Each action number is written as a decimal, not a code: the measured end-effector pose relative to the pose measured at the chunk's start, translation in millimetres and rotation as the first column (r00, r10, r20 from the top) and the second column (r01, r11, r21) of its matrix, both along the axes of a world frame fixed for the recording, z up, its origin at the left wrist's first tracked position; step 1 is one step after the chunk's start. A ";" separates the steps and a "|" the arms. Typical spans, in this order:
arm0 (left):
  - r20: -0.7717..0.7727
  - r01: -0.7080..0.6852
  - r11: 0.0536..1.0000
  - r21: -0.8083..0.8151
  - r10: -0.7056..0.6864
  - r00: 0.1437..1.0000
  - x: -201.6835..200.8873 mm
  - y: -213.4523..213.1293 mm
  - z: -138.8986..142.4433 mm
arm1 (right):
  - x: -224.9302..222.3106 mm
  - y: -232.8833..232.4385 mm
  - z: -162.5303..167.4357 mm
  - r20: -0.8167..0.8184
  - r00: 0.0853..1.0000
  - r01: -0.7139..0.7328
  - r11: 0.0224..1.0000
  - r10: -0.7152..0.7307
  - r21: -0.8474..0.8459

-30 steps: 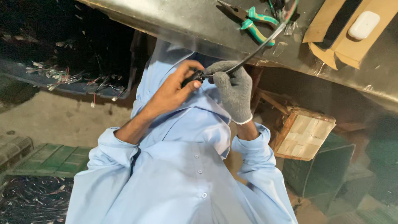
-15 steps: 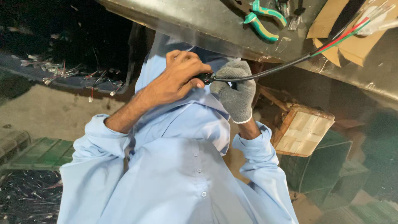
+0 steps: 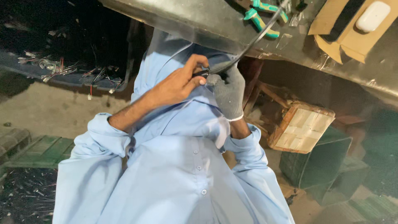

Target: The person works at a bench assembling electrical connectors onto black cable ends. They hold the cable and connector, use pliers to crimp or trim wire ends, and manipulate small connector components by hand, repeating the process on successive cable assemblies.

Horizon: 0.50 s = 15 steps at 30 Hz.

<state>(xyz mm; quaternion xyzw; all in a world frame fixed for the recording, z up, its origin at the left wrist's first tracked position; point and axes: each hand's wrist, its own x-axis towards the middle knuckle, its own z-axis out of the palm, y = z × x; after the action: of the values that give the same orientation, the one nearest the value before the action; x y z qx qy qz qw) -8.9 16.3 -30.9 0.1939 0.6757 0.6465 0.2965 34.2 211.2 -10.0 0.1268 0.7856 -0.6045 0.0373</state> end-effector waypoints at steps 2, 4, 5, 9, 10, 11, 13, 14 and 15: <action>0.099 0.033 0.997 0.074 -0.040 0.994 -1.8 0.0 -5.3 | -7.1 5.2 -6.9 0.075 0.996 -0.045 0.993 0.053 -0.109; 0.082 0.028 0.989 0.143 -0.040 0.996 1.0 2.7 -10.6 | -10.0 10.2 -11.5 0.131 0.973 -0.165 0.970 0.189 -0.176; -0.011 -0.025 0.991 0.131 0.027 1.000 4.4 4.9 -13.2 | -9.4 9.6 -14.2 0.125 0.981 -0.128 0.982 0.146 -0.138; -0.376 -0.180 0.978 -0.102 0.129 0.917 18.4 15.9 -20.8 | -10.8 9.7 -20.6 0.131 0.989 -0.072 0.996 0.066 0.046; -0.459 -0.222 0.952 -0.209 0.105 0.882 20.7 17.1 -22.0 | -12.8 9.0 -20.7 0.142 0.987 -0.088 0.991 0.073 0.099; -0.491 -0.203 0.946 -0.253 0.055 0.870 20.0 18.4 -22.4 | -14.9 9.7 -19.0 0.164 0.983 -0.098 0.994 0.088 0.053; -0.543 -0.170 0.922 -0.347 -0.050 0.838 14.9 16.8 -21.4 | -21.0 10.1 -10.6 0.206 0.971 -0.114 0.992 0.122 -0.047; -0.554 -0.180 0.937 -0.298 -0.016 0.833 9.7 13.9 -19.5 | -24.2 10.3 -3.5 0.204 0.971 -0.119 0.992 0.125 -0.039; -0.568 -0.193 0.949 -0.250 0.018 0.822 3.3 10.7 -16.3 | -29.8 9.7 4.2 0.195 0.972 -0.126 0.992 0.130 -0.033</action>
<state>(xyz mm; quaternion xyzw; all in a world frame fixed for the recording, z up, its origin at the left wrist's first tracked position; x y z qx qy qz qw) -5.6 26.9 -47.2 0.2897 0.8315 0.4680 0.0748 4.4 220.9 -5.7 0.1347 0.7784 -0.5933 0.1548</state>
